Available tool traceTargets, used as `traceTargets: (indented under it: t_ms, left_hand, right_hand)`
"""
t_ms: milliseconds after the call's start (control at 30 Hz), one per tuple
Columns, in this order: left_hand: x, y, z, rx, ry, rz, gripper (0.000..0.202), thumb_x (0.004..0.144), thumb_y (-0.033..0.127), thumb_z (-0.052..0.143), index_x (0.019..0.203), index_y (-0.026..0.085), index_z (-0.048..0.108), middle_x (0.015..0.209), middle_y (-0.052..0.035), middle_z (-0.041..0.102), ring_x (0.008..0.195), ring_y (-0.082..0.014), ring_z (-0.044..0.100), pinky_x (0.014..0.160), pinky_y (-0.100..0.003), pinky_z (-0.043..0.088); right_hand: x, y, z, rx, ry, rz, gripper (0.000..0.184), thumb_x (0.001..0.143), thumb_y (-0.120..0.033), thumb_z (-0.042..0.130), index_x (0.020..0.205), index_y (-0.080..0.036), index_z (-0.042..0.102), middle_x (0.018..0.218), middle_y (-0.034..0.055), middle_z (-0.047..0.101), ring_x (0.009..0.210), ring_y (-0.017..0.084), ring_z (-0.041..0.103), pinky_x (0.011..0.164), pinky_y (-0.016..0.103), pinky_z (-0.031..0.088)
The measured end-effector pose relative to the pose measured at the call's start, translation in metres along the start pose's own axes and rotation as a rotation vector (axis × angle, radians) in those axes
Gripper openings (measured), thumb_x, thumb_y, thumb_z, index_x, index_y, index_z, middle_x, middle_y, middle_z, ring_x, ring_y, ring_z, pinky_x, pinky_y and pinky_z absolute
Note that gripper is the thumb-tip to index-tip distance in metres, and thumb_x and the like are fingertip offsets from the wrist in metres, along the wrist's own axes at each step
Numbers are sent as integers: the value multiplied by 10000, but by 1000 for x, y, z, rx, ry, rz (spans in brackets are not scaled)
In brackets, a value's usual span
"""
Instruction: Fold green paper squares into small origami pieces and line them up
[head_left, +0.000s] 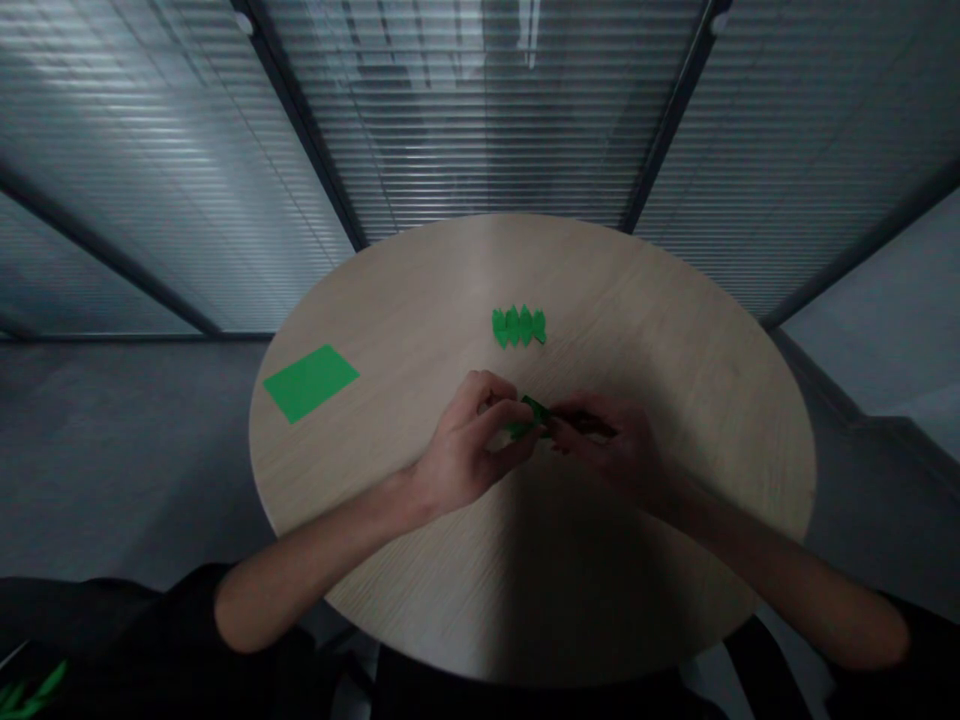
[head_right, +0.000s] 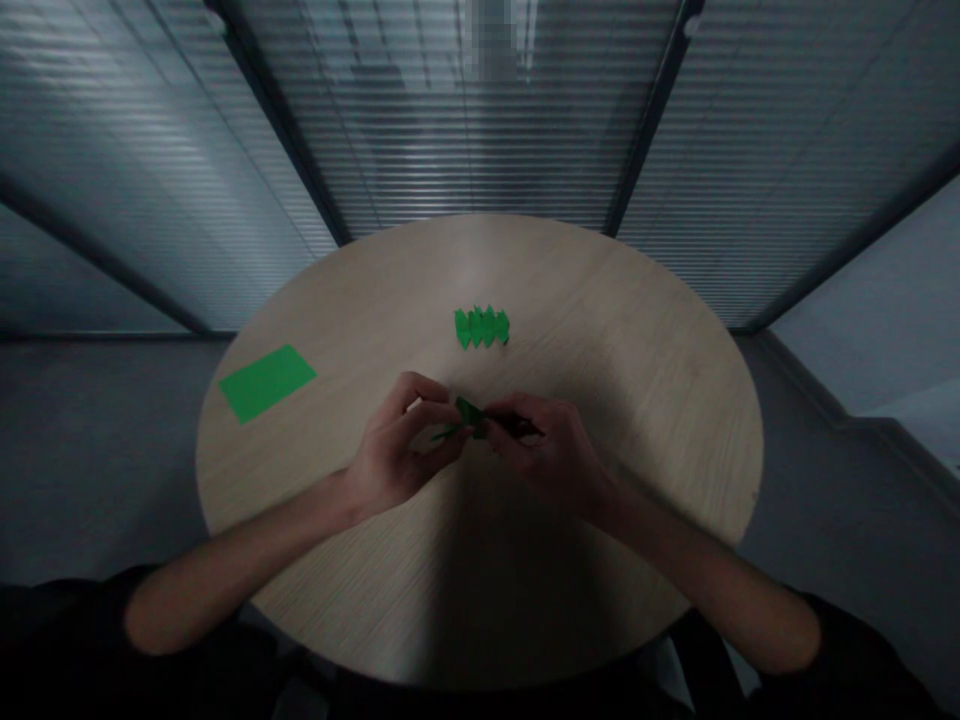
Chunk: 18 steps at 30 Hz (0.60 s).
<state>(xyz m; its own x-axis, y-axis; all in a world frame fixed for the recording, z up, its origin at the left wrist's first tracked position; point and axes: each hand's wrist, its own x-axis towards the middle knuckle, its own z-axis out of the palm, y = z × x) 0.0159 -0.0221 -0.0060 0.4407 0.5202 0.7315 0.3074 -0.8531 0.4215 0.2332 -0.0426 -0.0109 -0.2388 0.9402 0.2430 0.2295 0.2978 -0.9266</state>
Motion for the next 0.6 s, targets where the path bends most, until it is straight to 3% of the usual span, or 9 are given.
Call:
traceTargets:
  t_ms: [133, 433, 600]
  left_hand:
    - [-2, -2, -1, 40, -19, 36, 144, 968, 147, 690, 1095, 194, 638, 1024, -54, 566, 899, -173, 584, 723, -286, 542]
    - [-4, -2, 1, 88, 4, 78, 128, 999, 221, 680, 1121, 201, 646, 1005, -54, 590, 857, -176, 601, 675, -291, 549]
    - [-4, -3, 1, 61, -17, 82, 163, 988, 183, 679, 1146, 184, 641, 1010, -65, 609, 873, -176, 612, 707, -294, 563]
  right_hand:
    - [2, 1, 0, 16, -35, 17, 210, 940, -411, 738, 983, -214, 797, 834, 31, 791, 718, 165, 750, 649, 266, 593]
    - [1, -2, 1, -37, 17, -40, 125, 925, -308, 726, 913, -198, 784, 740, 13, 757, 648, 146, 702, 605, 252, 538]
    - [0, -4, -1, -56, -1, -56, 107, 931, -283, 714, 915, -196, 774, 738, 6, 747, 645, 140, 695, 604, 246, 530]
